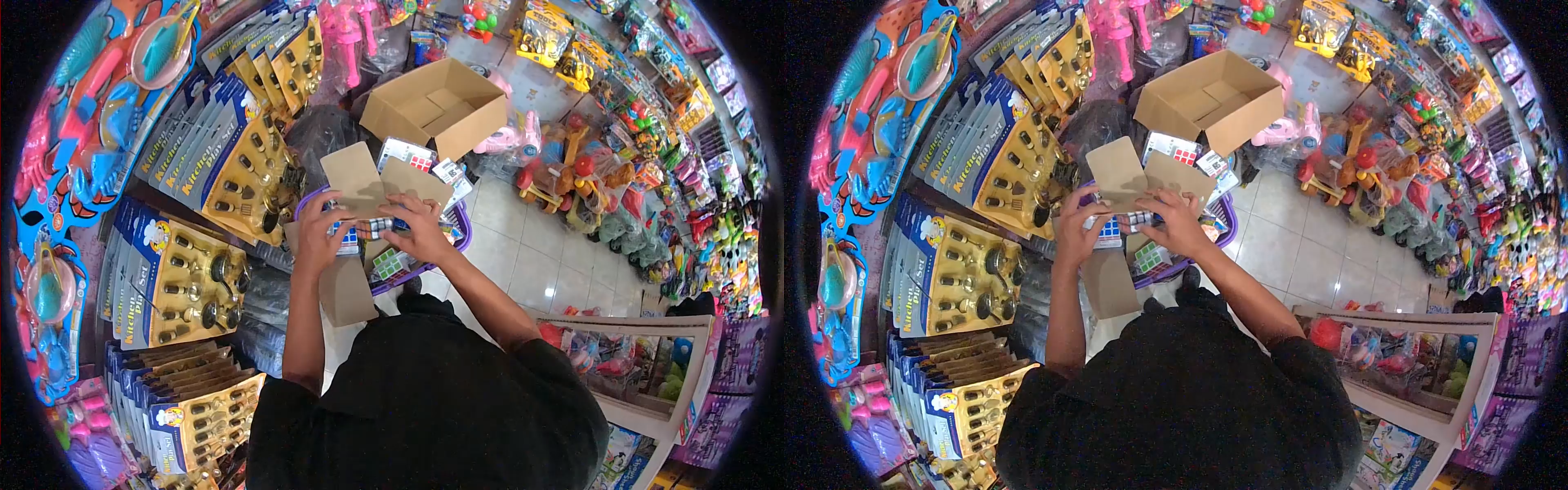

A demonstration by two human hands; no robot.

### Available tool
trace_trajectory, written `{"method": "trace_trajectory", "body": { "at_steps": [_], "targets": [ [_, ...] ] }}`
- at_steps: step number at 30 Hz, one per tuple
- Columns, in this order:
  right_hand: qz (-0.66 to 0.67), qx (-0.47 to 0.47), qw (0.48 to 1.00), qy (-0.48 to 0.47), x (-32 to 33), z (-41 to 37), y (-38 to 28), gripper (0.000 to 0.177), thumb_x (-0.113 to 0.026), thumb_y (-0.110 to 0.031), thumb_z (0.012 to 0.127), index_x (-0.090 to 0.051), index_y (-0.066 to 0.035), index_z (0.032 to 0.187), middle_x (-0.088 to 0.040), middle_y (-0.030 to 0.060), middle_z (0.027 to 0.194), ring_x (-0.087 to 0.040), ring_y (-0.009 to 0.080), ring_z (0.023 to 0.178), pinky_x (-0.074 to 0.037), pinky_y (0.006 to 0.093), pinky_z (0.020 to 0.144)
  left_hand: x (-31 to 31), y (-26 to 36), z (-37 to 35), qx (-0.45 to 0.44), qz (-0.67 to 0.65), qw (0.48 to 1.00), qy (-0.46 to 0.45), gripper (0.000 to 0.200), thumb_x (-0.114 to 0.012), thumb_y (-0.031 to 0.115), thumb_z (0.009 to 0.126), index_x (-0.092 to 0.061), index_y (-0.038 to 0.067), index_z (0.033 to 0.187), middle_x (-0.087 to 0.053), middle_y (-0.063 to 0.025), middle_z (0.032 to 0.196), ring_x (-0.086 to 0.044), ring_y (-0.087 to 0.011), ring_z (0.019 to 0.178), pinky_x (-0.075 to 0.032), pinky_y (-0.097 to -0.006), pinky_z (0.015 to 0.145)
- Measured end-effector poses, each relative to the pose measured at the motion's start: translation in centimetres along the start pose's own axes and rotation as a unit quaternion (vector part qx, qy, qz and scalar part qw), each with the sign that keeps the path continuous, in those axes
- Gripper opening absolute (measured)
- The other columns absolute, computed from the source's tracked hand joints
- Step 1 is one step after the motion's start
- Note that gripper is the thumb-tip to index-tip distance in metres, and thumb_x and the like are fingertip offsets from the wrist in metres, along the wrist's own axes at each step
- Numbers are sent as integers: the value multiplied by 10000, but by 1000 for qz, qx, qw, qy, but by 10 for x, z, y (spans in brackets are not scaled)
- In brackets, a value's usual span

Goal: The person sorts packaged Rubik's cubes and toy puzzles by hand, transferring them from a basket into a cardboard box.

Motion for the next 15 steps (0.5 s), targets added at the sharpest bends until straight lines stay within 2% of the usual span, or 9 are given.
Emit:
{"method": "trace_trajectory", "body": {
  "at_steps": [1, 4, 7, 8, 11, 12, 15],
  "targets": [
    [9, 4, 1000, -11, 1, 2, 0, 383, -707, -251, 787, -624, -141, 1144, -597, 107, 1184, -522, 267, 1153, -304, 433, 935, 5, 14, 7, -12, 11, 1000, -10, 188, -716, 104, 692, -698, 97, 878, -581, -86, 1168, -520, -311, 1097, -360, -419, 933],
    [144, 19, 989, -38, 9, 9, 2, 301, -661, -152, 824, -635, -75, 1114, -643, 127, 1092, -597, 278, 1024, -397, 403, 880, 13, 30, 13, -22, 4, 1000, -12, 170, -721, 104, 702, -702, 97, 871, -587, -93, 1151, -523, -307, 1086, -385, -403, 904],
    [185, 56, 981, 17, 10, 13, -1, 222, -627, -77, 839, -655, -15, 1050, -675, 137, 981, -637, 304, 899, -467, 372, 805, 14, 25, 12, -12, -23, 999, 22, 198, -729, 112, 722, -693, 83, 914, -566, -111, 1170, -520, -300, 1092, -399, -402, 906],
    [215, 41, 975, 37, 9, 14, -2, 172, -612, -75, 864, -663, 11, 1004, -681, 143, 916, -646, 255, 839, -483, 341, 763, 14, 23, 12, -9, -32, 999, 37, 217, -731, 115, 729, -687, 74, 938, -554, -119, 1182, -518, -297, 1096, -403, -401, 912],
    [270, -58, 957, 93, 0, 12, 10, 158, -602, -81, 890, -661, 24, 991, -677, 104, 853, -616, 151, 776, -473, 286, 701, 10, 25, 12, 57, -89, 969, 222, 377, -721, 135, 769, -609, 47, 1117, -477, -137, 1263, -490, -275, 1136, -394, -398, 961],
    [265, -101, 954, 94, 3, 13, 11, 184, -575, -125, 931, -654, 26, 1000, -654, 30, 811, -556, 76, 745, -451, 254, 657, 3, 9, 6, 91, -160, 956, 227, 576, -696, 128, 806, -432, 36, 1310, -401, -125, 1322, -448, -253, 1175, -377, -380, 1004],
    [397, -189, 892, 101, -14, 14, 39, 205, -582, -167, 933, -654, 22, 968, -619, -5, 820, -495, 53, 722, -419, 228, 641, -21, -10, -12, 185, -337, 913, 137, 676, -678, 94, 817, -319, 69, 1388, -388, -107, 1332, -425, -236, 1202, -375, -371, 1008]
  ]
}}
Point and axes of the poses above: each hand's wrist, its own z-axis towards the middle knuckle, its own x-axis out of the back of the hand, y = z × x, the point moved 1 cm from there along z, towards the middle knuckle
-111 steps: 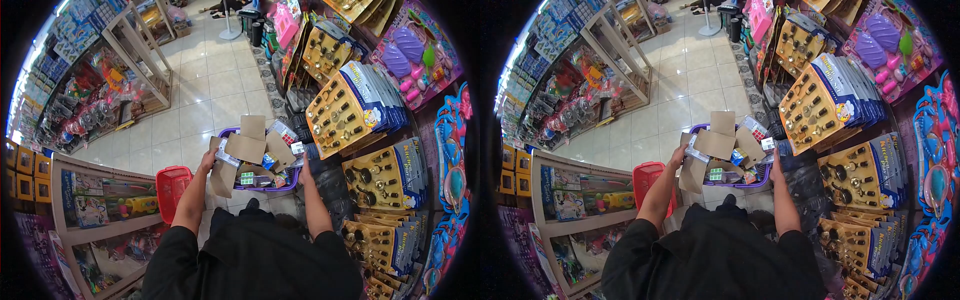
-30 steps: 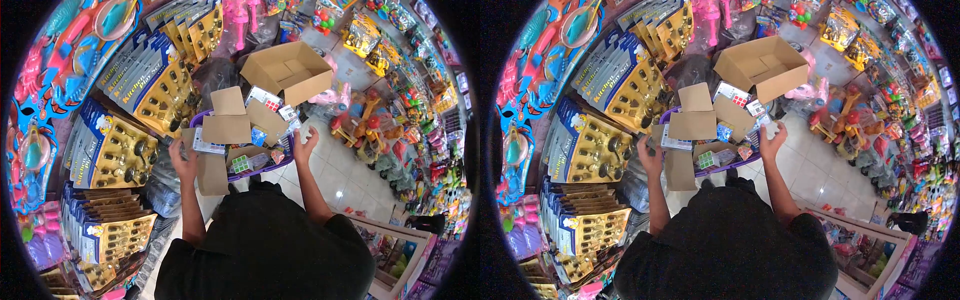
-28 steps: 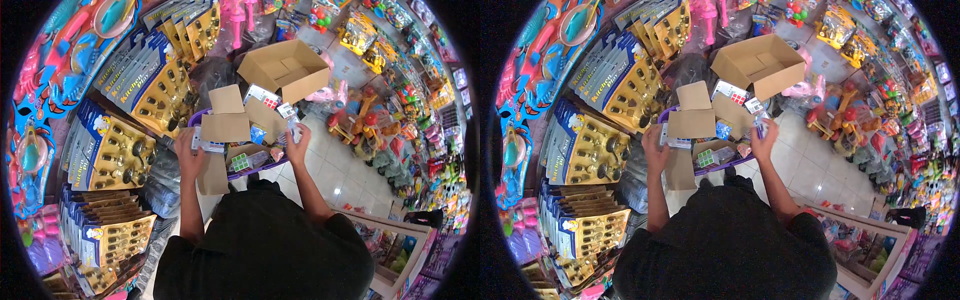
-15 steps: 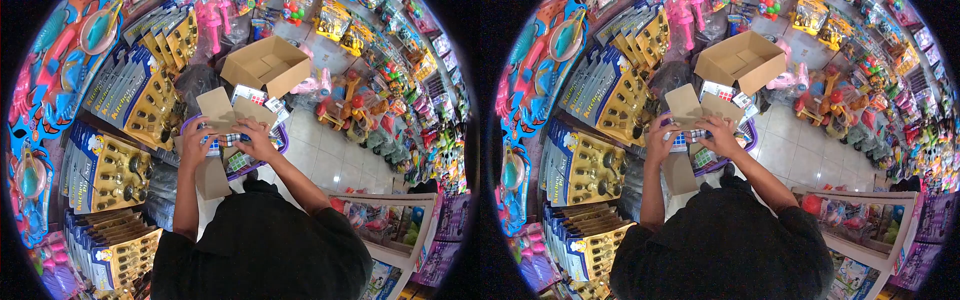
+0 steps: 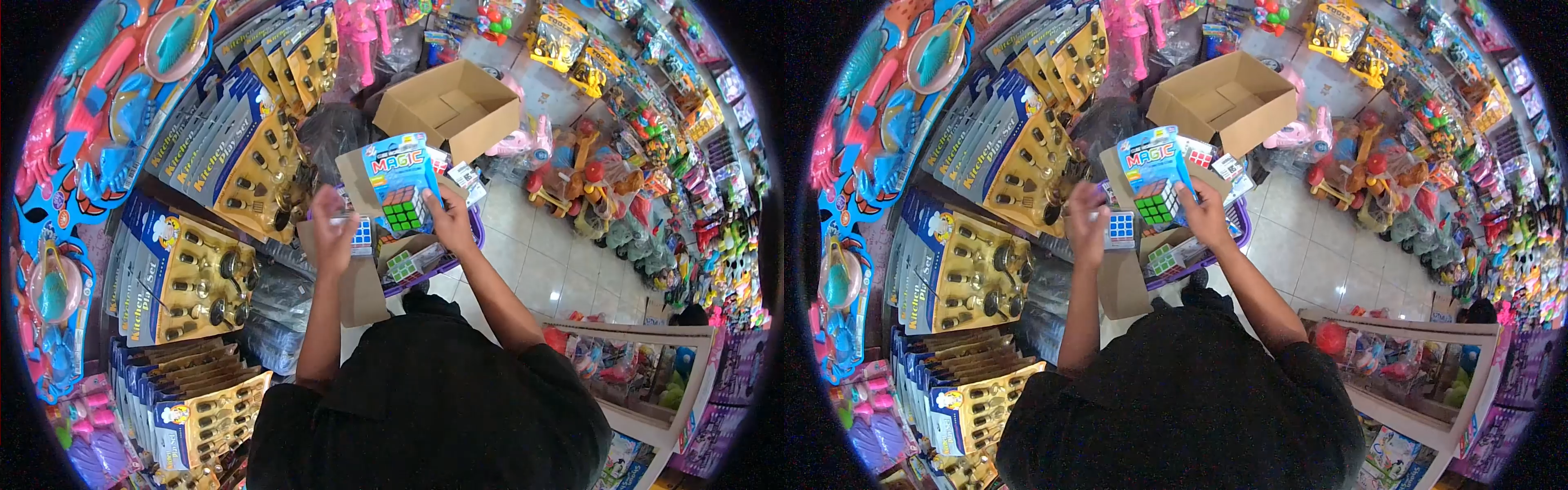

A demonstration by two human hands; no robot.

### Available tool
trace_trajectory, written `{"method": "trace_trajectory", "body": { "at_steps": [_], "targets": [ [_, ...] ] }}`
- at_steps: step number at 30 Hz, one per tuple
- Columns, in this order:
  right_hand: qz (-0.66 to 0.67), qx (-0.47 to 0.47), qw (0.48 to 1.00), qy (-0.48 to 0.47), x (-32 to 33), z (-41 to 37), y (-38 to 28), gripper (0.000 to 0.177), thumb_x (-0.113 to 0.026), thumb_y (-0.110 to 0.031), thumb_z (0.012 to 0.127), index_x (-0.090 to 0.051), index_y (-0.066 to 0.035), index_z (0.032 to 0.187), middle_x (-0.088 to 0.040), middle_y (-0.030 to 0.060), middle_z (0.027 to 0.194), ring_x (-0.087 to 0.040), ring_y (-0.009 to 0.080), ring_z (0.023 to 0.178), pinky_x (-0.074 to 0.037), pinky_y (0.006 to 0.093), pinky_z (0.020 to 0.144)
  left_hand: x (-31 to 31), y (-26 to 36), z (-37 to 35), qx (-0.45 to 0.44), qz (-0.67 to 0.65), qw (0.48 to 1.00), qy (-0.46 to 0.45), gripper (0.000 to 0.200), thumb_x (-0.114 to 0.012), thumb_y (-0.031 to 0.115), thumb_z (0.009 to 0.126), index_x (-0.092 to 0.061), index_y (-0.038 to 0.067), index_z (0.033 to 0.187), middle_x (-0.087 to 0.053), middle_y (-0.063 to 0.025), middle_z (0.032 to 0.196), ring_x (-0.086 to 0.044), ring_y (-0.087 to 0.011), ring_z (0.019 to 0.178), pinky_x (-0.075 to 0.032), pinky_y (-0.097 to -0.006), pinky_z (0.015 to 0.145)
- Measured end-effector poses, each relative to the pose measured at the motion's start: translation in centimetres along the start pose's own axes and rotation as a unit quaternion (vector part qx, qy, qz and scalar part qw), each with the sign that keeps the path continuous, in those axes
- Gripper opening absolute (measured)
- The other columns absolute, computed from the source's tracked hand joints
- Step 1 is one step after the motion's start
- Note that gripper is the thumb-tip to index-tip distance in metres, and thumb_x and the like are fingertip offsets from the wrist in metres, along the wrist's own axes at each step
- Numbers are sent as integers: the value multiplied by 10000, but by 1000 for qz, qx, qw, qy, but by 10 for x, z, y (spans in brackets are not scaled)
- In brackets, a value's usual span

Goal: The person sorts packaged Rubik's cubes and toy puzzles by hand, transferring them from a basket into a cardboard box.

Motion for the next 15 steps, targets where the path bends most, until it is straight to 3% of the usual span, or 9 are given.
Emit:
{"method": "trace_trajectory", "body": {
  "at_steps": [1, 4, 7, 9, 12, 13, 15],
  "targets": [
    [25, -2, 1000, -5, -4, 1, -6, 213, -560, -173, 951, -652, 15, 992, -578, -49, 821, -467, 30, 709, -399, 206, 624, 0, -13, -5, 57, -85, 993, -63, 711, -682, 81, 819, -281, 73, 1407, -380, -102, 1348, -419, -227, 1223, -375, -369, 1009],
    [34, 10, 997, -76, -13, 1, -13, 207, -539, -168, 965, -639, 5, 1021, -631, -19, 871, -544, 36, 755, -443, 205, 666, -18, -35, -20, 147, -217, 961, -85, 696, -694, 89, 819, -307, 80, 1397, -431, -103, 1328, -457, -213, 1201, -392, -361, 994],
    [47, -27, 993, -102, -9, 7, -7, 183, -602, -137, 923, -630, 2, 1040, -636, -3, 907, -562, 50, 817, -462, 231, 694, -23, -38, -20, 143, -240, 956, -87, 649, -710, 108, 818, -354, 80, 1361, -514, -90, 1256, -520, -194, 1134, -419, -350, 969],
    [39, -29, 994, -100, 0, 14, -9, 205, -642, -130, 895, -624, 3, 1050, -634, 5, 909, -566, 60, 844, -469, 245, 710, -17, -39, -19, 129, -256, 958, -27, 597, -705, 93, 820, -390, 79, 1327, -550, -79, 1206, -547, -183, 1093, -434, -340, 953],
    [-207, 75, 972, -76, 25, 25, -13, 275, -698, -149, 847, -619, -10, 1071, -621, 40, 956, -572, 101, 883, -471, 259, 743, 2, -47, -14, 135, -278, 949, 57, 489, -675, 72, 848, -438, 83, 1275, -572, -56, 1166, -565, -161, 1052, -451, -321, 924],
    [-228, 96, 963, -103, 35, 27, -1, 383, -746, -181, 787, -615, -30, 1113, -615, 98, 1028, -591, 193, 946, -474, 303, 803, 9, -49, -14, 135, -281, 946, 84, 478, -668, 72, 855, -440, 85, 1274, -572, -51, 1164, -564, -157, 1050, -453, -320, 919],
    [-346, 135, 911, -178, 46, 24, 13, 433, -760, -209, 752, -621, -40, 1125, -627, 149, 1024, -598, 283, 953, -473, 358, 839, 20, -56, -16, 129, -274, 946, 118, 463, -660, 80, 865, -442, 87, 1273, -570, -45, 1164, -560, -153, 1048, -454, -318, 913]
  ]
}}
Point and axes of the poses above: each hand's wrist, its own z-axis towards the middle knuckle, its own x-axis out of the back of the hand, y = z × x, the point moved 1 cm from there along z, towards the middle knuckle
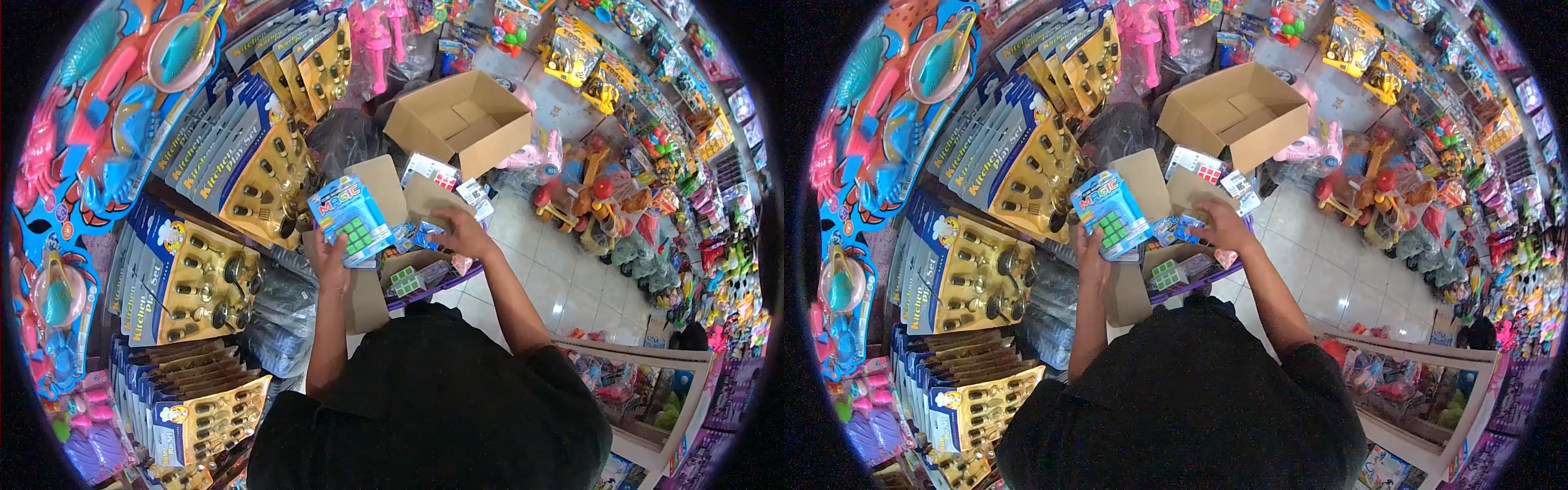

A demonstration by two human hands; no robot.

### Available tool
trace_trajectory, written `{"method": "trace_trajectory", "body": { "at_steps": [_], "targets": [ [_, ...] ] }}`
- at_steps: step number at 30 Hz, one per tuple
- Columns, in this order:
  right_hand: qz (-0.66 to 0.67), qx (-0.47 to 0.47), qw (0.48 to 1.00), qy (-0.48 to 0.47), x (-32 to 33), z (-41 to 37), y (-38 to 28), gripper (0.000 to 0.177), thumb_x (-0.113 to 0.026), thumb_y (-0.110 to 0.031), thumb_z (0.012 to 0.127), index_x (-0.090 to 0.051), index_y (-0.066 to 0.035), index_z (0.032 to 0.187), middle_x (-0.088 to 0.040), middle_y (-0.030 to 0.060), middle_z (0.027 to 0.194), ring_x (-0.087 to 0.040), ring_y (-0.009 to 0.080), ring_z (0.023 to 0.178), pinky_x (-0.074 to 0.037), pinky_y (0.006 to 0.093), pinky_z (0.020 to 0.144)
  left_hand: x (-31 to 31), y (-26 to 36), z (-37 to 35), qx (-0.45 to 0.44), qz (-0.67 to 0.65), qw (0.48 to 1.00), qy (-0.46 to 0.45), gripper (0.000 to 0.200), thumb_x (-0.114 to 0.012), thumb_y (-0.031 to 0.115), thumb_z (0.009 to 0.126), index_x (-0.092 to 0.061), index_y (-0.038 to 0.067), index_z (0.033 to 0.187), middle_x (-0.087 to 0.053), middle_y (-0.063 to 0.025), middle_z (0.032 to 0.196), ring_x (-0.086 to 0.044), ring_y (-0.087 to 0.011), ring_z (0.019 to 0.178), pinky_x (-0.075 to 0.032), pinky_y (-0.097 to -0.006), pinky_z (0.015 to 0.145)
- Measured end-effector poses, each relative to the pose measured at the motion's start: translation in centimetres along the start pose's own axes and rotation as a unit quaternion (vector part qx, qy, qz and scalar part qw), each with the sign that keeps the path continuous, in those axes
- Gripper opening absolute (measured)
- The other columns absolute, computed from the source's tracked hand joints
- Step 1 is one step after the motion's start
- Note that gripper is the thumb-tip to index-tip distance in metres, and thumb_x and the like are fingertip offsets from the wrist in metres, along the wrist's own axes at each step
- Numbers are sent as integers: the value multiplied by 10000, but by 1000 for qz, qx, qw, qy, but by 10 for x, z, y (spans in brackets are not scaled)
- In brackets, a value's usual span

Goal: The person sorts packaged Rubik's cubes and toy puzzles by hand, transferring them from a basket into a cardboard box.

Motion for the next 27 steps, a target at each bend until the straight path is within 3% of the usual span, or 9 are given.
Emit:
{"method": "trace_trajectory", "body": {
  "at_steps": [1, 2, 5, 8, 11, 15, 18, 22, 27],
  "targets": [
    [-61, 22, 997, -40, -1, -5, 2, 458, -767, -223, 734, -624, -45, 1131, -633, 174, 1023, -601, 329, 956, -473, 386, 857, 6, -2, 1, -9, 8, 1000, 5, 459, -660, 89, 869, -441, 87, 1273, -567, -44, 1166, -559, -152, 1047, -454, -318, 911],
    [-48, -15, 998, -44, -6, -8, 3, 498, -778, -238, 704, -632, -49, 1141, -625, 196, 1041, -581, 369, 990, -445, 415, 906, 10, -5, 3, -19, 15, 1000, 9, 456, -659, 98, 873, -440, 86, 1272, -565, -43, 1167, -557, -150, 1046, -454, -318, 909],
    [-8, -70, 997, -45, -14, -10, 11, 460, -783, -194, 727, -644, -66, 1146, -634, 164, 997, -627, 282, 876, -492, 334, 792, 13, -14, 1, -19, 39, 999, 3, 501, -615, 139, 908, -373, 80, 1343, -538, -51, 1217, -559, -157, 1052, -476, -332, 889],
    [124, -233, 961, -81, 3, 0, -10, 381, -760, -140, 772, -658, -71, 1133, -651, 115, 946, -630, 177, 818, -491, 269, 731, -6, -7, -8, -1, 52, 999, 15, 495, -651, 122, 887, -392, 87, 1307, -545, -29, 1194, -535, -144, 1075, -442, -316, 921],
    [233, -161, 959, 30, 6, 0, -1, 354, -747, -167, 807, -657, -45, 1127, -653, 75, 1017, -607, 95, 789, -482, 240, 677, -8, -13, -8, -4, 76, 997, 23, 526, -649, 145, 892, -366, 90, 1332, -531, -32, 1221, -524, -149, 1098, -440, -331, 932],
    [384, -97, 918, 27, 19, 8, -33, 366, -726, -167, 831, -636, -45, 1164, -646, 53, 1028, -593, 97, 853, -481, 246, 708, -14, -21, -7, 36, 34, 999, -6, 559, -651, 175, 891, -349, 93, 1354, -504, -44, 1259, -512, -165, 1127, -433, -352, 954],
    [379, -98, 918, -68, 14, 11, -54, 378, -671, -53, 856, -579, -14, 1220, -550, 53, 1171, -563, 112, 1014, -485, 250, 807, -32, -21, -13, 62, -11, 996, -69, 667, -701, 283, 849, -328, 102, 1371, -478, -59, 1297, -482, -199, 1190, -416, -374, 985],
    [339, -49, 938, -44, 4, 20, -63, 408, -682, -72, 852, -559, -22, 1238, -589, 52, 1111, -571, 110, 969, -489, 247, 792, -45, -17, -15, 68, 46, 989, -122, 831, -774, 371, 759, -297, 101, 1384, -464, -78, 1318, -466, -230, 1226, -410, -391, 1001],
    [333, -86, 936, -80, -3, 22, -68, 378, -684, -75, 850, -566, -18, 1204, -595, 56, 1116, -565, 122, 981, -492, 253, 780, -44, -18, -16, 87, 48, 985, -141, 928, -825, 402, 685, -292, 112, 1387, -459, -86, 1323, -483, -244, 1216, -434, -414, 989]
  ]
}}
Point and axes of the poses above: each hand's wrist, its own z-axis towards the middle knuckle, its own x-axis out of the back of the hand, y = z × x, the point moved 1 cm from there along z, towards the middle knuckle
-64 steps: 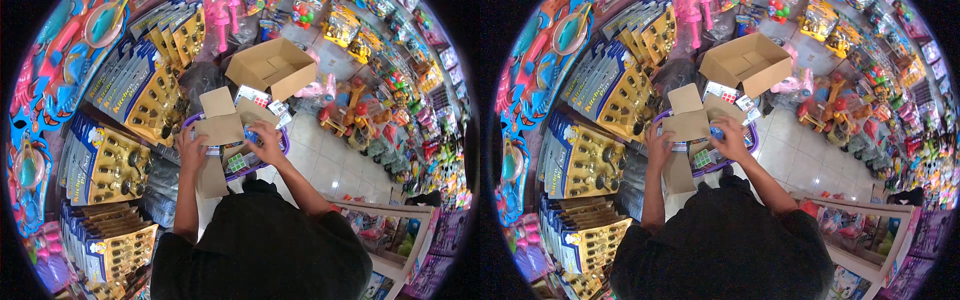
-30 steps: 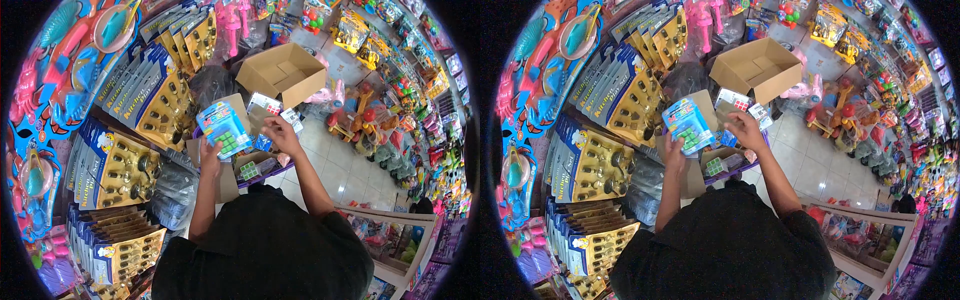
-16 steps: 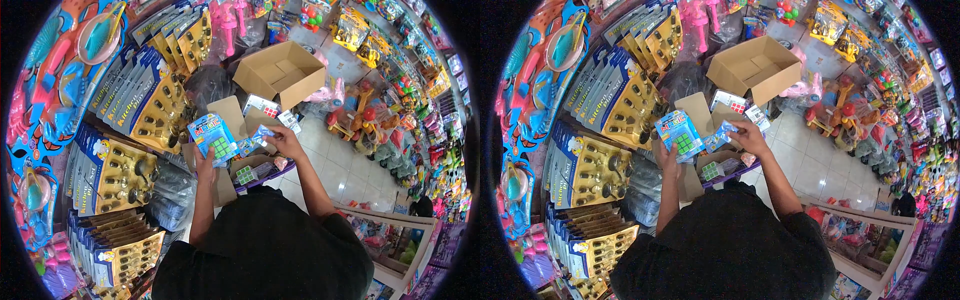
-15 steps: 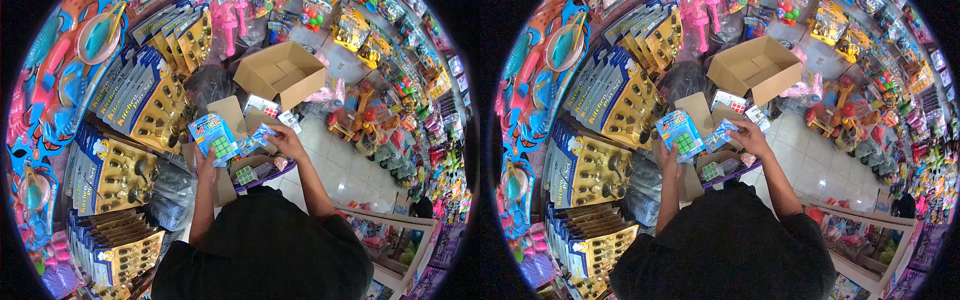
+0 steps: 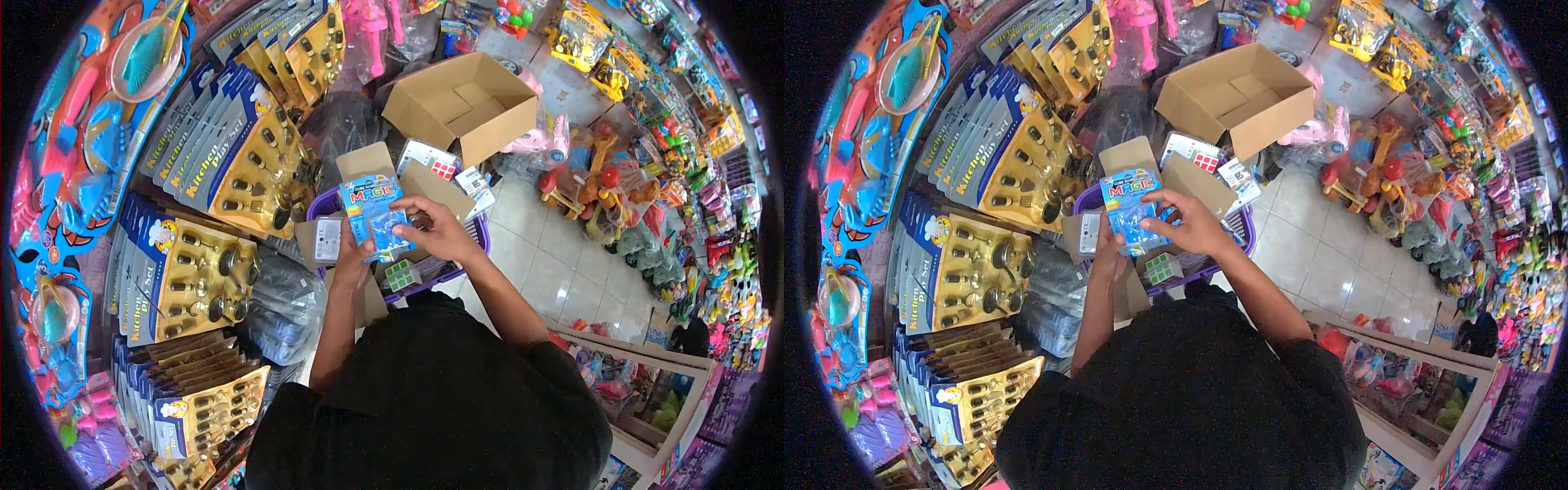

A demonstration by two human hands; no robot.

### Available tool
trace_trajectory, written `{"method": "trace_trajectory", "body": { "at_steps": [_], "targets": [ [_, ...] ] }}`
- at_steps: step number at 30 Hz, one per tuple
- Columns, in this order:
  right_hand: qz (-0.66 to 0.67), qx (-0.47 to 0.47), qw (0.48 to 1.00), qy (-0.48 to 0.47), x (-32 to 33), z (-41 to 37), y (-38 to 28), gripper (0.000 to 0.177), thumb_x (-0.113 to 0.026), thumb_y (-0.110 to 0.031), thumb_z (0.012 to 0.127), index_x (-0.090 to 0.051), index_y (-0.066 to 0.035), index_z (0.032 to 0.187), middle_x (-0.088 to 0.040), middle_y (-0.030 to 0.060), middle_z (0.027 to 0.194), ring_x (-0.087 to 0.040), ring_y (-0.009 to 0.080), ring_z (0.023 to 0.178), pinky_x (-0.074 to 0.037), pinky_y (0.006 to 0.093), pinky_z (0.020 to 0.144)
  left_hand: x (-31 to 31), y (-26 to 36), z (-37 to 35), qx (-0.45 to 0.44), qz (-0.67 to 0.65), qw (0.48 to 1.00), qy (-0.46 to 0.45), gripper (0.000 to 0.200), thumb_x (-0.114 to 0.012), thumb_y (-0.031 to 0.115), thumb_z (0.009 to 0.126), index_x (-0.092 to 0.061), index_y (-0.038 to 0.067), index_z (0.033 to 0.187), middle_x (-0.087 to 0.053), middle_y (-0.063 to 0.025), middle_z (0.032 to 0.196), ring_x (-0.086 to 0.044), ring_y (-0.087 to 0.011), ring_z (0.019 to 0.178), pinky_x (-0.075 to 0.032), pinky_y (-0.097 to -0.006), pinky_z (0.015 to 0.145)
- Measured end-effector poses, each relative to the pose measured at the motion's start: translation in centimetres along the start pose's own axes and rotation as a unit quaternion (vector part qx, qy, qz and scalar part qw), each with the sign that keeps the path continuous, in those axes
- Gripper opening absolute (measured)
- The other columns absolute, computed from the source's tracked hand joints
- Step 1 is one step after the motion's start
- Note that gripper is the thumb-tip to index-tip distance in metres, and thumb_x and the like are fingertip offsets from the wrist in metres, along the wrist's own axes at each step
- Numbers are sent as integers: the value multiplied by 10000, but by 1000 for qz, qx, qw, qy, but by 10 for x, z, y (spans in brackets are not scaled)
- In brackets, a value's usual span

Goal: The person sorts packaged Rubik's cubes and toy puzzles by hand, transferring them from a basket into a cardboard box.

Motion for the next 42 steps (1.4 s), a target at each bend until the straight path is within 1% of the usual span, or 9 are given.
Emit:
{"method": "trace_trajectory", "body": {
  "at_steps": [7, 14, 18, 22, 23, 27, 34, 38, 42],
  "targets": [
    [136, 13, 991, -5, -1, -3, -10, 476, -676, -69, 850, -485, -33, 1284, -564, 55, 1176, -549, 141, 1052, -483, 272, 815, 9, -3, -3, -15, -49, 998, 27, 928, -828, 414, 676, -291, 137, 1381, -458, -82, 1320, -493, -256, 1207, -450, -426, 986],
    [-189, 36, 977, -91, 38, -34, 13, 597, -774, -134, 737, -513, -77, 1271, -558, 95, 1201, -535, 198, 1102, -430, 358, 922, 20, 6, -7, -42, -107, 992, 46, 875, -810, 395, 704, -305, 147, 1374, -459, -55, 1318, -494, -232, 1206, -464, -429, 975],
    [-380, -83, 912, -128, 35, -59, 57, 326, -762, -244, 730, -651, -124, 1011, -616, 81, 1049, -563, 293, 999, -403, 440, 812, 39, 5, -8, -68, -103, 991, 46, 828, -778, 388, 742, -304, 146, 1377, -464, -38, 1312, -500, -220, 1195, -477, -419, 964],
    [-229, 23, 972, -39, 32, -56, 48, 151, -708, -205, 795, -655, -119, 908, -646, 60, 936, -575, 281, 952, -387, 422, 790, 52, 13, -14, -72, -67, 994, 51, 821, -730, 434, 775, -282, 150, 1401, -449, -45, 1338, -485, -230, 1215, -462, -432, 979],
    [-195, 49, 979, -20, 32, -54, 27, 90, -672, -155, 846, -655, -88, 904, -655, 44, 859, -611, 212, 870, -420, 351, 744, 58, 14, -16, -75, -49, 995, 44, 849, -707, 470, 783, -251, 160, 1429, -426, -49, 1368, -460, -241, 1244, -444, -446, 998],
    [-39, -69, 997, -21, 40, -42, -10, 125, -609, -100, 909, -632, 23, 907, -615, 4, 797, -552, 55, 743, -448, 242, 643, 50, 30, -22, -87, -27, 995, 31, 859, -677, 500, 800, -222, 169, 1449, -402, -59, 1397, -441, -250, 1266, -427, -463, 1016],
    [-28, 31, 998, 35, 41, -35, -79, 193, -561, -143, 943, -585, 0, 815, -570, -31, 767, -487, 26, 697, -412, 225, 611, 24, 54, -31, -56, -86, 994, 33, 827, -785, 348, 751, -303, 132, 1388, -460, -50, 1316, -502, -206, 1185, -457, -394, 976],
    [184, 57, 980, 55, 28, -39, -118, 163, -538, -35, 903, -468, -37, 1051, -633, 51, 842, -603, 75, 757, -456, 210, 641, -7, 59, -36, -45, -77, 996, 31, 793, -769, 240, 786, -282, 128, 1402, -464, -52, 1308, -504, -205, 1171, -437, -367, 975],
    [172, 87, 978, 76, 34, -48, -127, 256, -548, 36, 862, -436, -51, 1075, -639, 74, 897, -628, 103, 780, -474, 209, 650, -34, 47, -32, -4, -48, 999, -14, 695, -698, 46, 815, -299, 126, 1379, -515, -60, 1233, -532, -197, 1120, -442, -332, 946]
  ]
}}
Point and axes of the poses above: each hand's wrist, its own z-axis towards the middle knuckle, its own x-axis out of the back of the hand, y = z × x, the point moved 1 cm from there along z, towards the middle knuckle
